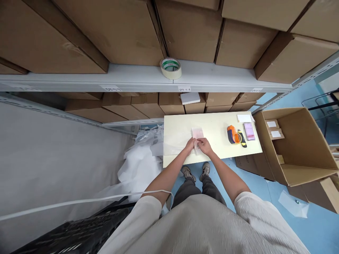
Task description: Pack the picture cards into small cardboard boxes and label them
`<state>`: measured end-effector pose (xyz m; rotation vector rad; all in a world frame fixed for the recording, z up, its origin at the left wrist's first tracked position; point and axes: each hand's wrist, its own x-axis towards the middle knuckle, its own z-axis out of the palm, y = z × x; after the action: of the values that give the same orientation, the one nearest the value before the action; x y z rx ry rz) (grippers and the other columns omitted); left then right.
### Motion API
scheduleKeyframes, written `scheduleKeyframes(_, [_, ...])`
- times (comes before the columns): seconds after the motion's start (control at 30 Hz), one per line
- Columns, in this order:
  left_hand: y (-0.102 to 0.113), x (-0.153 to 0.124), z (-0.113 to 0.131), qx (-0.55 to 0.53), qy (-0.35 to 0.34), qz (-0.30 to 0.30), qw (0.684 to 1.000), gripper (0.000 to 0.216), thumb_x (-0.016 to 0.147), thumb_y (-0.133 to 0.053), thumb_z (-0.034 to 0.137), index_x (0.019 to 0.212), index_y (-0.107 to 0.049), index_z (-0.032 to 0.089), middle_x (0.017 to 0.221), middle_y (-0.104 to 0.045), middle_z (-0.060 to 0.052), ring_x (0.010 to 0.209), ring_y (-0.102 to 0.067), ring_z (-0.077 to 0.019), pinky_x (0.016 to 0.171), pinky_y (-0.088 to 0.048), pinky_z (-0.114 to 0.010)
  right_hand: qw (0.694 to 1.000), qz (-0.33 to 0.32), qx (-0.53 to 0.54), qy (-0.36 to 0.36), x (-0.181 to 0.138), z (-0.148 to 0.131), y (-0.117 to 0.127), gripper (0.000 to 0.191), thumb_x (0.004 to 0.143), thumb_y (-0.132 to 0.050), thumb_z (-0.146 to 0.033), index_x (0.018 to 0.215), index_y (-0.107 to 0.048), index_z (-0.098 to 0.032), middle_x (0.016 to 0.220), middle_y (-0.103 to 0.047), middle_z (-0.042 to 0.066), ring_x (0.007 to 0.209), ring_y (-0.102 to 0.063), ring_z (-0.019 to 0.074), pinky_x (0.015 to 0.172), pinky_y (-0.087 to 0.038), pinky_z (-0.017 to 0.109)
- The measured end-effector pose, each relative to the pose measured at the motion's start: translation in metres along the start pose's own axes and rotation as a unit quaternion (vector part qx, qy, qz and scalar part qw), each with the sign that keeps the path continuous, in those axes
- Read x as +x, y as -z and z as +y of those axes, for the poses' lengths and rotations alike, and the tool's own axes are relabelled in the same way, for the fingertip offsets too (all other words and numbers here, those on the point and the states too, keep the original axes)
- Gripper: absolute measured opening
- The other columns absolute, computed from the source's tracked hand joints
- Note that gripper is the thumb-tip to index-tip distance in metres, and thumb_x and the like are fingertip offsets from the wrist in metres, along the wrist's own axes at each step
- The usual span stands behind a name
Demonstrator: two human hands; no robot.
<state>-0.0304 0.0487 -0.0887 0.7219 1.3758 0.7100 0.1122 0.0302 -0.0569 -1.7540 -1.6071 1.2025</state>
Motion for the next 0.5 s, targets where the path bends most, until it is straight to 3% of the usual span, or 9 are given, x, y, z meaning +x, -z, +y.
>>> scheduleKeyframes(0.1, [0.003, 0.003, -0.001, -0.001, 0.025, 0.016, 1.000, 0.024, 0.102, -0.056, 0.032, 0.119, -0.067, 0.019, 0.111, -0.080, -0.011, 0.102, -0.078, -0.0227, 0.088, -0.063, -0.035, 1.000, -0.006, -0.005, 0.003, 0.000, 0.007, -0.001, 0.034, 0.087, -0.061, -0.021, 0.117, -0.077, -0.022, 0.125, -0.072, 0.009, 0.116, -0.070, 0.0229, 0.108, -0.056, 0.040])
scheduleKeyframes(0.2, [0.003, 0.003, 0.000, 0.007, 0.035, 0.041, 0.999, 0.036, 0.098, -0.062, 0.027, 0.132, -0.062, 0.017, 0.110, -0.080, -0.012, 0.100, -0.078, -0.0236, 0.088, -0.064, -0.038, 0.999, 0.001, -0.041, 0.002, 0.002, 0.013, -0.001, 0.036, 0.086, -0.062, -0.020, 0.119, -0.076, -0.022, 0.125, -0.072, 0.009, 0.114, -0.070, 0.0229, 0.108, -0.056, 0.041])
scheduleKeyframes(0.3, [0.011, 0.000, 0.001, 0.126, -0.027, 0.051, 0.990, 0.037, 0.095, -0.061, 0.020, 0.130, -0.068, 0.017, 0.122, -0.078, -0.013, 0.114, -0.075, -0.0250, 0.103, -0.059, -0.040, 0.995, -0.009, -0.095, 0.004, 0.003, 0.016, -0.004, 0.036, 0.085, -0.063, -0.019, 0.119, -0.075, -0.022, 0.126, -0.071, 0.009, 0.120, -0.066, 0.0245, 0.111, -0.053, 0.043])
scheduleKeyframes(0.4, [0.032, -0.012, -0.001, 0.307, -0.114, 0.068, 0.942, 0.039, 0.093, -0.058, 0.013, 0.128, -0.074, 0.020, 0.136, -0.072, -0.013, 0.132, -0.066, -0.0281, 0.119, -0.049, -0.043, 0.989, -0.020, -0.146, 0.003, 0.003, 0.017, -0.008, 0.036, 0.085, -0.063, -0.019, 0.119, -0.074, -0.022, 0.133, -0.067, 0.011, 0.126, -0.061, 0.0276, 0.114, -0.050, 0.046])
scheduleKeyframes(0.5, [0.062, -0.032, -0.004, 0.437, -0.149, 0.069, 0.884, 0.042, 0.097, -0.055, 0.013, 0.134, -0.071, 0.021, 0.138, -0.067, -0.015, 0.133, -0.062, -0.0310, 0.119, -0.046, -0.046, 0.984, 0.001, -0.174, -0.022, 0.005, 0.015, -0.011, 0.038, 0.088, -0.062, -0.020, 0.125, -0.072, -0.022, 0.138, -0.063, 0.013, 0.125, -0.060, 0.0300, 0.113, -0.050, 0.046])
